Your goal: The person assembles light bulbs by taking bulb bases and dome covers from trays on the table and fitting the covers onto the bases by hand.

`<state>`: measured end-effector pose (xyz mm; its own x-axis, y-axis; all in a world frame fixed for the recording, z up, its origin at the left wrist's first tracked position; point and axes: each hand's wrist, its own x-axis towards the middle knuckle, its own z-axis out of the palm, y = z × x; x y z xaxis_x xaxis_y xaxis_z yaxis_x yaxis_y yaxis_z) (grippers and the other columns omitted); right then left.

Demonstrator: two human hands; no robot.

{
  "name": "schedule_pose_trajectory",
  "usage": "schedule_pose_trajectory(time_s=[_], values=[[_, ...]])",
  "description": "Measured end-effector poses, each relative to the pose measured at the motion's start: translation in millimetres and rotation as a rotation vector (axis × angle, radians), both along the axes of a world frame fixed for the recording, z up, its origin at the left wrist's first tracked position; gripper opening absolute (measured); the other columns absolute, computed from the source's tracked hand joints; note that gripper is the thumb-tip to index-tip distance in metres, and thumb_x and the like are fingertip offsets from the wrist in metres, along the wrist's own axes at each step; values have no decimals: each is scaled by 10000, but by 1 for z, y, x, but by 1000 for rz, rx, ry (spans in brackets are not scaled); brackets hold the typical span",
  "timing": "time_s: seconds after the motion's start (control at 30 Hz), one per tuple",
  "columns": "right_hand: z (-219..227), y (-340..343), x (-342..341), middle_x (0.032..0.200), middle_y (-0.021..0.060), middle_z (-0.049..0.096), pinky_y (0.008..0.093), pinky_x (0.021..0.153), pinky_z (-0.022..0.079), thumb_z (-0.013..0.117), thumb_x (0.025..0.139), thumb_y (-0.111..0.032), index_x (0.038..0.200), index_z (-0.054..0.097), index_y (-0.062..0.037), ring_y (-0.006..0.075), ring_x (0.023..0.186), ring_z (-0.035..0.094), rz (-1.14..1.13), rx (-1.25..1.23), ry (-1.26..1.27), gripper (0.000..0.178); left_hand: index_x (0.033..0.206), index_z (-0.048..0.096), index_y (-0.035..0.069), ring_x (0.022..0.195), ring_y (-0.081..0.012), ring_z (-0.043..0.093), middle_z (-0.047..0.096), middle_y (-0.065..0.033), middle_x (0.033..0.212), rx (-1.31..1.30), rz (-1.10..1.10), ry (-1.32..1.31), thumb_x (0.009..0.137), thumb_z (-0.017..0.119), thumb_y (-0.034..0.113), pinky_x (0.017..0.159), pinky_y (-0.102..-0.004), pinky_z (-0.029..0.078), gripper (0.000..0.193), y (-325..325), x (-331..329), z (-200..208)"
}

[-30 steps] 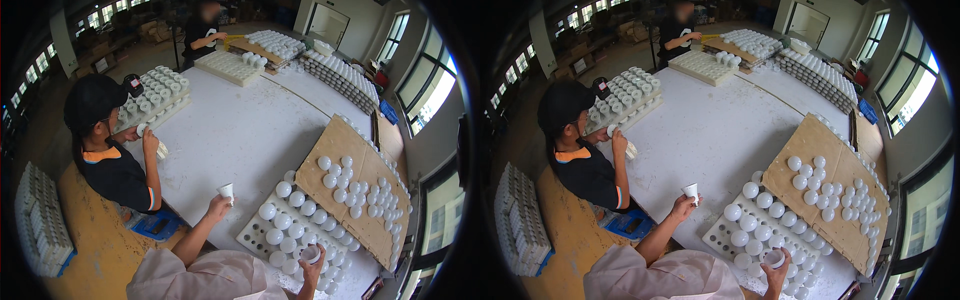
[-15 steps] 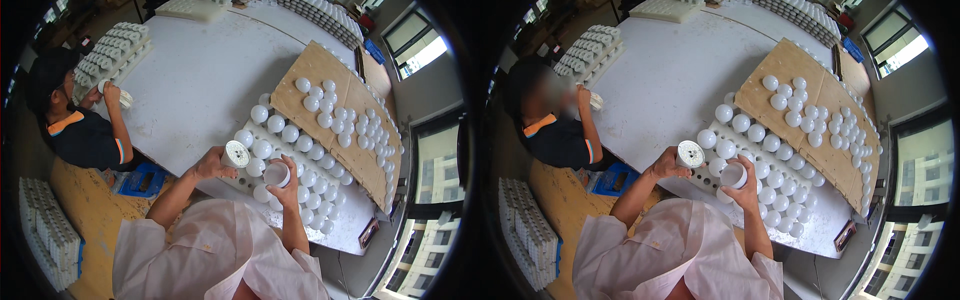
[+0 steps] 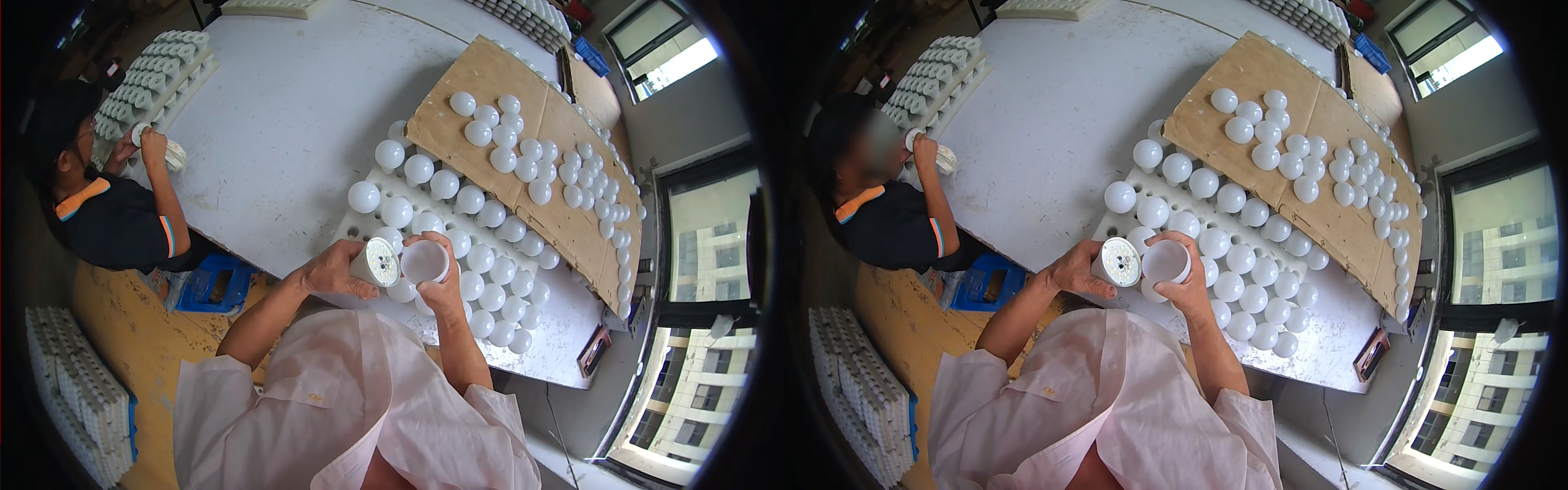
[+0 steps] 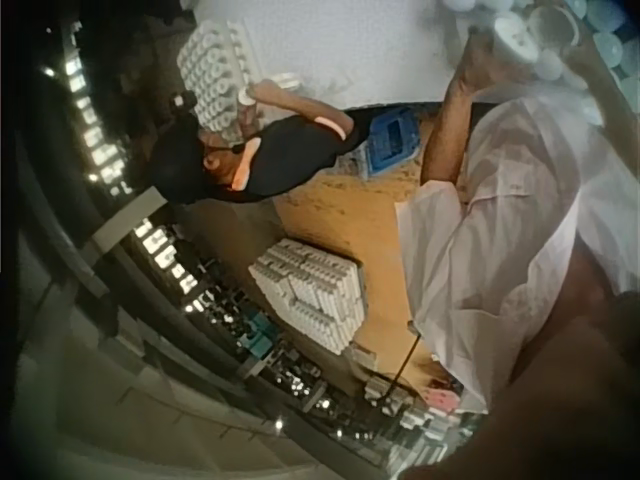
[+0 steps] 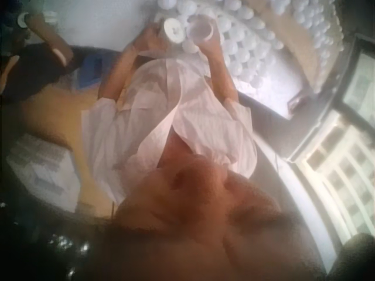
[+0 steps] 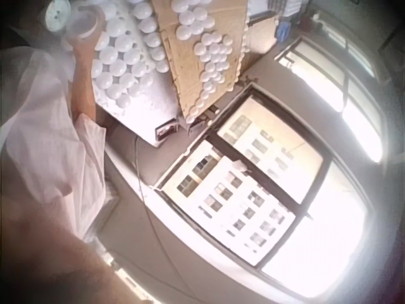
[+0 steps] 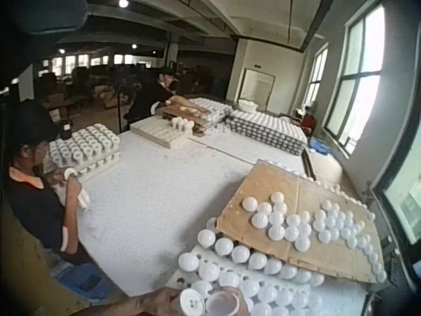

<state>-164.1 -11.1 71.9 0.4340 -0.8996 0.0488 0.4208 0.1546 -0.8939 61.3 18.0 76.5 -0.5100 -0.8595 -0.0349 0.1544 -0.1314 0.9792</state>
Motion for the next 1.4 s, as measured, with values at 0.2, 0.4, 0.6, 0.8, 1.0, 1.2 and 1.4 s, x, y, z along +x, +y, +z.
schedule_pose_trajectory(time_s=[0.2,0.4,0.6,0.8,1.0,1.2,1.4], values=[[-7,-3,-10,1169,144,556,342,811,522,886,570,-276,1261,417,-37,225,1011,593,46,-10,71,868,1058,603,-23,735,-135,620,656,-72,867,21,-10,16,703,833,195,655,-289,522,476,-2,-5,-3],[13,-1,-17,1180,75,583,362,965,426,856,568,-223,1242,465,-57,204,1112,547,127,-241,371,798,1020,628,-30,694,-127,622,663,-79,820,-29,-63,-112,671,847,259,636,-276,519,504,-5,-1,-2],[39,9,-11,1211,153,537,393,940,446,859,611,-249,1316,416,-54,327,1092,550,310,-548,865,855,968,655,-29,797,-153,631,681,-98,858,93,-206,-469,606,870,346,735,-296,502,564,-9,-3,25],[41,6,3,1193,160,529,406,894,476,872,570,-223,1294,437,-48,341,1079,552,363,-582,982,862,954,671,-31,782,-174,649,689,-116,849,118,-259,-507,587,871,365,724,-302,510,575,-17,-2,17],[34,13,13,1142,164,541,406,851,484,812,596,-129,1228,477,-16,344,1019,552,193,-832,793,724,980,673,-43,595,-131,619,673,-96,745,89,-189,-436,623,809,315,574,-257,512,524,-10,-9,13],[17,24,13,998,109,586,368,734,491,773,569,-55,1036,605,-50,279,850,579,-21,-1050,643,496,981,666,-29,638,-178,638,667,-122,733,-173,-98,-510,672,762,483,612,-298,502,605,2,-18,4],[28,35,22,954,88,604,341,681,503,772,568,-48,968,622,-41,270,804,607,-78,-1199,473,427,761,671,-27,617,-189,617,643,-128,671,-121,-209,-558,678,735,517,593,-316,491,554,11,-20,30]])
